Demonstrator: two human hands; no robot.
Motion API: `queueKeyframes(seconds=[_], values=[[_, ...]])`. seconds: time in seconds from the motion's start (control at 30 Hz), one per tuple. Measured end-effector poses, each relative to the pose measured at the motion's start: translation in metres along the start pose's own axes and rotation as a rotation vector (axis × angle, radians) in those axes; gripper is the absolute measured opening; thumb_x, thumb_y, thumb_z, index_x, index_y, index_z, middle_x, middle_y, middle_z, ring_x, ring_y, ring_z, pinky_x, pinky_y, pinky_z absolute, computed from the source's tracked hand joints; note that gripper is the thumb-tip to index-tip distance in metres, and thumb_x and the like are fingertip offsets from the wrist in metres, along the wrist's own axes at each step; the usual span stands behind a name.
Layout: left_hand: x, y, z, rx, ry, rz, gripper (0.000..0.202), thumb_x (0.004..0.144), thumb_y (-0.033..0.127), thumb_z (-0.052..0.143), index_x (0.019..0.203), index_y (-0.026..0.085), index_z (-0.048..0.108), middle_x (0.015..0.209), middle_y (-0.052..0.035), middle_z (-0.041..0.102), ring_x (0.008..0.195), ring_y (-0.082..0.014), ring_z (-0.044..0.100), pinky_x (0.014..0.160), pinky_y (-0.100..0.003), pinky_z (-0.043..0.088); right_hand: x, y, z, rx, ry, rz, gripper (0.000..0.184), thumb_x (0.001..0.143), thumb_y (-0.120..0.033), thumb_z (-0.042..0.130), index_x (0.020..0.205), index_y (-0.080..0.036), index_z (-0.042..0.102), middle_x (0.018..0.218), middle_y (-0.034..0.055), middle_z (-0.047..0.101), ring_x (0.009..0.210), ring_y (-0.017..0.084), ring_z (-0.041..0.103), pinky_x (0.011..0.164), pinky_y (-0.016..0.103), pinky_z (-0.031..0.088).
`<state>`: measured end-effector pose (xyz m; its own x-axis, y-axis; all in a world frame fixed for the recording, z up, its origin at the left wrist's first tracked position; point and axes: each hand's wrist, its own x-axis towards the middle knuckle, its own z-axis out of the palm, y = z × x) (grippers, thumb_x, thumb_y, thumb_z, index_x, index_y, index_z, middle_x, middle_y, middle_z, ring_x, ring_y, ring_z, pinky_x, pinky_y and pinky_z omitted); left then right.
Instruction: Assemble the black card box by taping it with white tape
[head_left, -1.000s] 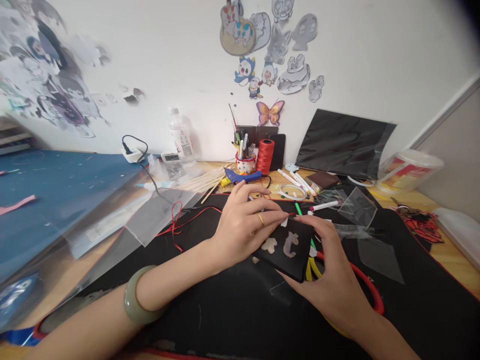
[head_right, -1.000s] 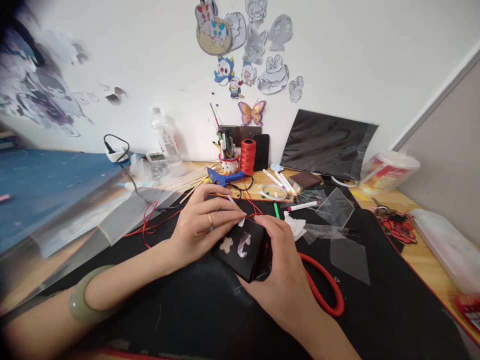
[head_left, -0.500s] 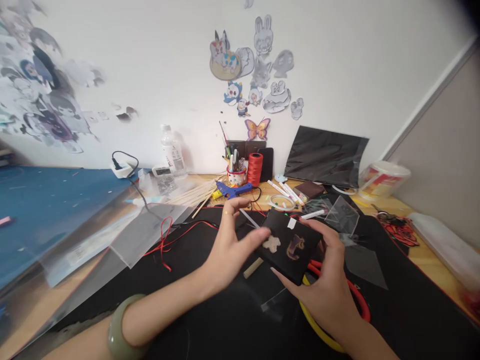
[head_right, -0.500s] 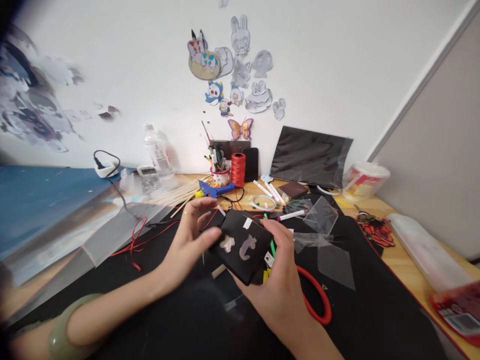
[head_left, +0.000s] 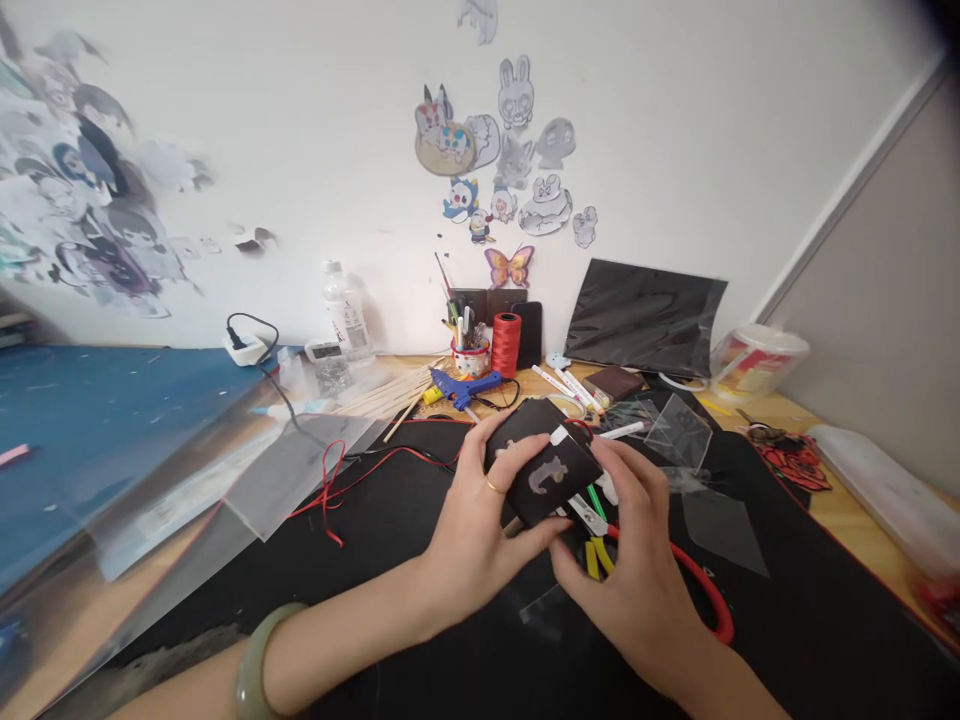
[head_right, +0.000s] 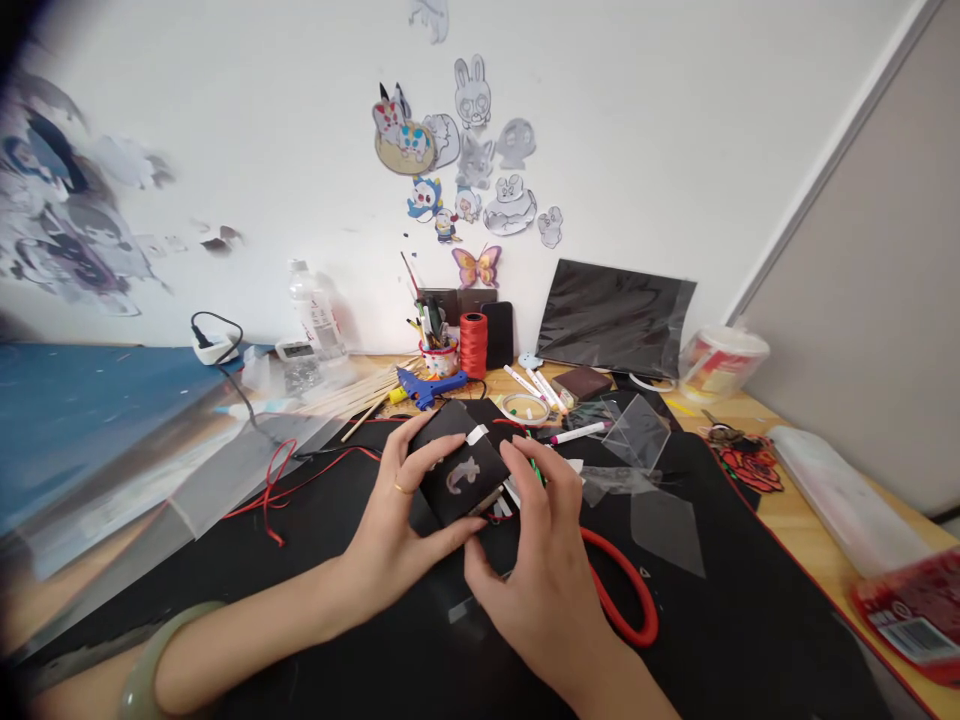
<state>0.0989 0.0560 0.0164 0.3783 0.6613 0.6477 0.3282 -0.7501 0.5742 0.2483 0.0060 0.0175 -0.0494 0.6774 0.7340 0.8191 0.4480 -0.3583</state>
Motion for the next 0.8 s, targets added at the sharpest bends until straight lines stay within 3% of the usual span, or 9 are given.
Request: queueKeyframes(seconds=[0.13,0.3,0.6,0.8], values=[[0.004,0.001,-0.005,0.129,0.031,0.111,0.047,0.076,0.024,0.063,0.118,0.030,0.043,0.136,-0.0084,0.024,0.126,-0.0282,0.031,0.096,-0.046,0.040,0.005,0.001,-0.006,-0.093,0.037,-0.082,0.070,0.066,-0.011,0.059,0.129,-0.024,0.029,0.124,0.0116,0.035,0.118,0.031,0.036,0.097,0.054,0.036],[0.003,0.003,-0.007,0.178,0.010,0.149,0.042,0.076,0.023,0.063,0.114,0.031,0.048,0.138,-0.0083,0.024,0.124,-0.0300,0.035,0.085,-0.042,0.048,0.009,0.001,-0.009,-0.205,0.048,-0.105,0.062,0.066,-0.014,0.060,0.123,-0.026,0.036,0.120,0.0110,0.037,0.114,0.032,0.038,0.090,0.053,0.041],[0.001,0.003,-0.007,0.263,0.018,0.187,0.037,0.077,0.023,0.061,0.111,0.031,0.049,0.136,-0.0085,0.026,0.123,-0.0306,0.037,0.084,-0.042,0.049,0.008,0.005,-0.014,-0.352,0.029,-0.195,0.049,0.067,-0.017,0.062,0.112,-0.024,0.044,0.118,0.0102,0.036,0.110,0.032,0.040,0.092,0.050,0.038],[0.001,0.004,-0.008,0.303,0.027,0.214,0.034,0.077,0.023,0.060,0.109,0.031,0.050,0.136,-0.0085,0.026,0.122,-0.0300,0.038,0.083,-0.040,0.049,0.008,0.005,-0.014,-0.350,0.038,-0.197,0.051,0.068,-0.017,0.063,0.115,-0.024,0.045,0.116,0.0107,0.037,0.110,0.032,0.041,0.092,0.050,0.038]])
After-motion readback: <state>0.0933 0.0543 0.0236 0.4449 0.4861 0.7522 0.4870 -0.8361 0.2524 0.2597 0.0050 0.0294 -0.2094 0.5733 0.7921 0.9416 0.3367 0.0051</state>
